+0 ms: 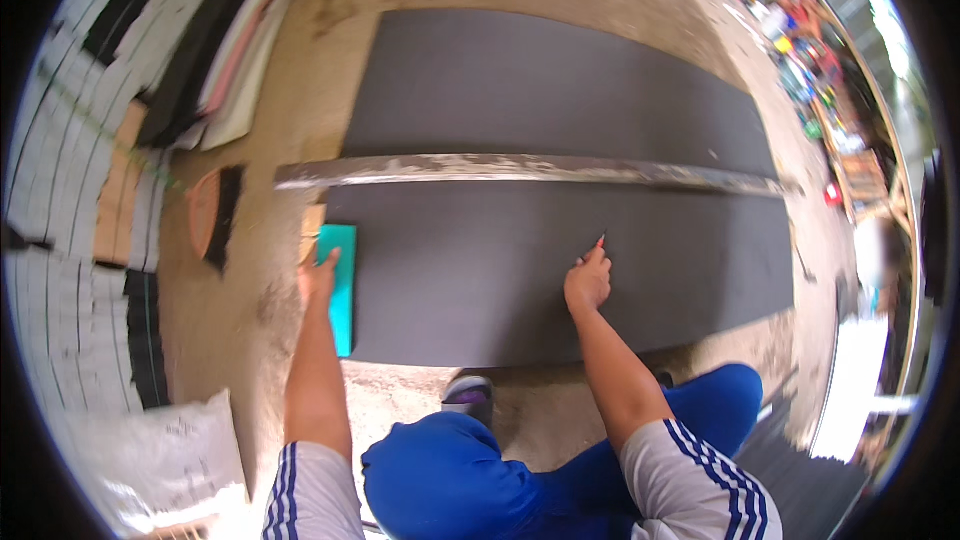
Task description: The person sits on the floor and uses a utility knife and a wooden straightedge to cut a large black foam sheet into strips. They repeatedly measure, score, and snap the foam, then stack the cut strips on a pile nearby.
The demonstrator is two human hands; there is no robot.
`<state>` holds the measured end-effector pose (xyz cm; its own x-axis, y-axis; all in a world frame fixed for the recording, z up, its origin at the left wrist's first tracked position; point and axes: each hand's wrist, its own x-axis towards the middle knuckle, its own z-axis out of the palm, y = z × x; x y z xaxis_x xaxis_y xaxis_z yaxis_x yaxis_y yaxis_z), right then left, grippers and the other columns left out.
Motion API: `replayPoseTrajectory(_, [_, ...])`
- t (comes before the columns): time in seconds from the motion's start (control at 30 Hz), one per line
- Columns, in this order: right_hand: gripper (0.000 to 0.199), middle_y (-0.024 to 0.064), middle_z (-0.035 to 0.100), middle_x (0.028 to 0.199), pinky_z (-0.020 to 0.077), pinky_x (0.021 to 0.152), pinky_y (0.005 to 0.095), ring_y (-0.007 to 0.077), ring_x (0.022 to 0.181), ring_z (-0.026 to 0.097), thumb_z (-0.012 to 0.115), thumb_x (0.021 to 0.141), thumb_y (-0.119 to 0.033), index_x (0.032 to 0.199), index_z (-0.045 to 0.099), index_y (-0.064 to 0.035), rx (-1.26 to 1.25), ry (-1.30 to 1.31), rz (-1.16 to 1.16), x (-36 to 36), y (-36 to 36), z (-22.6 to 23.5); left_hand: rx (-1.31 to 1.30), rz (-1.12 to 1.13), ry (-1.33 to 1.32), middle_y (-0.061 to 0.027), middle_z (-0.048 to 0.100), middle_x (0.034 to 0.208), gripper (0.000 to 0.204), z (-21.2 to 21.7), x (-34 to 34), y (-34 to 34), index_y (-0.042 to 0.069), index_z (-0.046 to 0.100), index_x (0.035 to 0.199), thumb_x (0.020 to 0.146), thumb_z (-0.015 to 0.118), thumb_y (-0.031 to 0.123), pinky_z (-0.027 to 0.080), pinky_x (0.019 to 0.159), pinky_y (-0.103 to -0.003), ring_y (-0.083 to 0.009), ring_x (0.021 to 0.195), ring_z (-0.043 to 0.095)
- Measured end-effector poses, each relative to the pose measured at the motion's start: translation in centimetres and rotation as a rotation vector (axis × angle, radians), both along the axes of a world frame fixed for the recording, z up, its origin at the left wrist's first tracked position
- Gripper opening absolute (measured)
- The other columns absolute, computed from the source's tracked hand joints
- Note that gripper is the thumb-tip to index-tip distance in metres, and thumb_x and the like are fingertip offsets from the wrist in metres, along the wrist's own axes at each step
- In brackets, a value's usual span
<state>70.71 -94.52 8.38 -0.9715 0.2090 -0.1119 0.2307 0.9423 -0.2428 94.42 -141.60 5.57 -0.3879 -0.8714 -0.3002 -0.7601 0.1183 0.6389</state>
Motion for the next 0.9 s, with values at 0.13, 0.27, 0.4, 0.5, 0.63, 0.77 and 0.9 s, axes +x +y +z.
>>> replayPoseTrajectory(0.13, [0.035, 0.0163, 0.066, 0.116, 0.0536, 0.094, 0.0523, 0.0397, 0.11, 0.066, 0.068, 0.098, -0.006, 0.132, 0.058, -0.009, -0.39, 0.224, 0.399, 2.8, -6.8, 0.9, 0.032, 0.055, -0.151, -0.0171, 0.066, 0.148, 0.079, 2.5, -1.7, 1.7, 0.028, 0.059, 0.156, 0.087, 0.082, 0.058, 0.051, 0.113, -0.049, -0.0362, 0.137, 0.063])
replayPoseTrajectory(0.27, [0.036, 0.0177, 0.069, 0.117, 0.0534, 0.091, 0.0506, 0.0412, 0.108, 0.067, 0.066, 0.098, -0.001, 0.133, 0.062, -0.0081, -0.566, 0.139, 0.956, 3.7, -16.5, 1.6, 0.097, 0.116, -0.137, -0.013, 0.073, 0.138, 0.069, 2.4, -1.4, 1.8, 0.046, 0.059, 0.151, 0.086, 0.081, 0.059, 0.056, 0.105, -0.051, -0.0365, 0.127, 0.07])
replayPoseTrajectory(0.4, [0.038, 0.0124, 0.074, 0.118, 0.0565, 0.088, 0.0509, 0.0397, 0.108, 0.07, 0.06, 0.099, -0.004, 0.135, 0.064, -0.0165, -0.459, -0.113, 1.156, 5.0, -26.5, 5.1, 0.13, 0.159, -0.205, -0.0115, 0.073, 0.138, 0.069, 2.4, -1.2, 2.1, 0.048, 0.058, 0.152, 0.088, 0.079, 0.06, 0.057, 0.105, -0.05, -0.0339, 0.127, 0.07])
replayPoseTrajectory(0.5, [0.047, 0.0107, 0.077, 0.118, 0.0587, 0.088, 0.0487, 0.0369, 0.108, 0.072, 0.056, 0.098, -0.002, 0.139, 0.066, -0.0236, -0.325, -0.075, 1.312, 5.1, -31.3, 6.0, 0.146, 0.165, -0.182, -0.0119, 0.073, 0.139, 0.069, 2.8, -1.6, 2.6, 0.047, 0.057, 0.153, 0.088, 0.078, 0.059, 0.057, 0.105, -0.05, -0.0343, 0.128, 0.07])
replayPoseTrajectory(0.63, [0.058, 0.0089, 0.076, 0.115, 0.0603, 0.09, 0.046, 0.0335, 0.106, 0.072, 0.055, 0.096, 0.0, 0.143, 0.067, -0.031, -0.183, -0.04, 1.42, 5.2, -35.6, 5.5, 0.161, 0.158, -0.148, -0.0121, 0.072, 0.14, 0.069, 3.3, -1.7, 2.8, 0.045, 0.057, 0.154, 0.09, 0.078, 0.056, 0.056, 0.106, -0.05, -0.0342, 0.129, 0.069])
replayPoseTrajectory(0.77, [0.059, 0.0072, 0.075, 0.112, 0.0609, 0.09, 0.0452, 0.0313, 0.105, 0.072, 0.056, 0.096, 0.0, 0.143, 0.068, -0.0336, -0.092, -0.056, 1.444, 5.6, -37.2, 5.0, 0.194, 0.163, -0.128, -0.0095, 0.071, 0.143, 0.071, 3.6, -1.7, 2.7, 0.04, 0.058, 0.155, 0.088, 0.079, 0.056, 0.054, 0.109, -0.048, -0.0318, 0.132, 0.067])
replayPoseTrajectory(0.9, [0.06, 0.0068, 0.074, 0.112, 0.0617, 0.089, 0.0451, 0.0307, 0.106, 0.072, 0.056, 0.096, -0.001, 0.145, 0.066, -0.0351, -0.087, -0.047, 1.48, 5.9, -37.4, 4.0, 0.204, 0.165, -0.123, -0.0102, 0.071, 0.142, 0.072, 3.8, -1.4, 2.5, 0.04, 0.058, 0.155, 0.089, 0.079, 0.058, 0.054, 0.109, -0.048, -0.0321, 0.132, 0.067])
